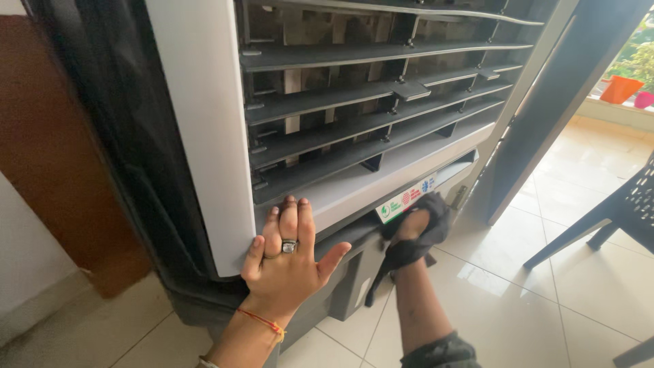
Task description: The person wipes down the exterior and the vents of a portable air cooler using a black cloth by hand.
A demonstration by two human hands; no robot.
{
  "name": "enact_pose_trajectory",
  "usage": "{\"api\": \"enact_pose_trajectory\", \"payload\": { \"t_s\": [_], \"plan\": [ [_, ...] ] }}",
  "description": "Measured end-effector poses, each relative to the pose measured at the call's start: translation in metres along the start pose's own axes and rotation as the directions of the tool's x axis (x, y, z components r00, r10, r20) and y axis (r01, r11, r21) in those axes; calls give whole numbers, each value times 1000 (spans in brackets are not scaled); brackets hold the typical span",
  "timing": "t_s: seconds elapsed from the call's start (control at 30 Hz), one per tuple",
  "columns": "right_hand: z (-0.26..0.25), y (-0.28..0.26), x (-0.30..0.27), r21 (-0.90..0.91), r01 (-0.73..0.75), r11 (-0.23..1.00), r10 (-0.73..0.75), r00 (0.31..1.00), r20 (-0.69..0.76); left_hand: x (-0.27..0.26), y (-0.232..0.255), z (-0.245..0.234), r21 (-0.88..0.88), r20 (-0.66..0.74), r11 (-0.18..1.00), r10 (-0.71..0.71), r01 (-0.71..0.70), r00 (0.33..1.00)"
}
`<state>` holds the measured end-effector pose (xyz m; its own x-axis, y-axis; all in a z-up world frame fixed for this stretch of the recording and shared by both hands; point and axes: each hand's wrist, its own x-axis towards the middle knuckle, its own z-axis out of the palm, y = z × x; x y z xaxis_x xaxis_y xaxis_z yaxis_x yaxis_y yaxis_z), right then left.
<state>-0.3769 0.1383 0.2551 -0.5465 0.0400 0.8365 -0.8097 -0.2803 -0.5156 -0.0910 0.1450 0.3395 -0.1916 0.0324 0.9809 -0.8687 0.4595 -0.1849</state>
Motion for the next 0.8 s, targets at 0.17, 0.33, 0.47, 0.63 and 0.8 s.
{"api": "enact_pose_trajectory", "payload": {
  "t_s": [0.17, 0.33, 0.47, 0.63, 0.8],
  "plan": [
    [23, -52, -98, 53, -182, 982, 172, 972, 159, 2, -1, -5, -8, 34, 1000, -1, 1, 999],
    [24, -65, -132, 81, -337, 938, 304, 911, 278, 2, -3, -7, -8, 62, 1000, 11, -10, 998],
    [34, -100, -175, 76, -403, 912, 367, 885, 287, 1, -2, -7, -35, 67, 999, 6, -3, 998],
    [41, -63, -186, -287, -534, 795, 603, 746, 284, 0, -2, -7, -46, 89, 999, 23, -19, 996],
    [36, -52, -251, -78, -611, 788, 547, 635, 545, -1, -3, -7, -59, 105, 998, 26, -20, 994]
  ]
}}
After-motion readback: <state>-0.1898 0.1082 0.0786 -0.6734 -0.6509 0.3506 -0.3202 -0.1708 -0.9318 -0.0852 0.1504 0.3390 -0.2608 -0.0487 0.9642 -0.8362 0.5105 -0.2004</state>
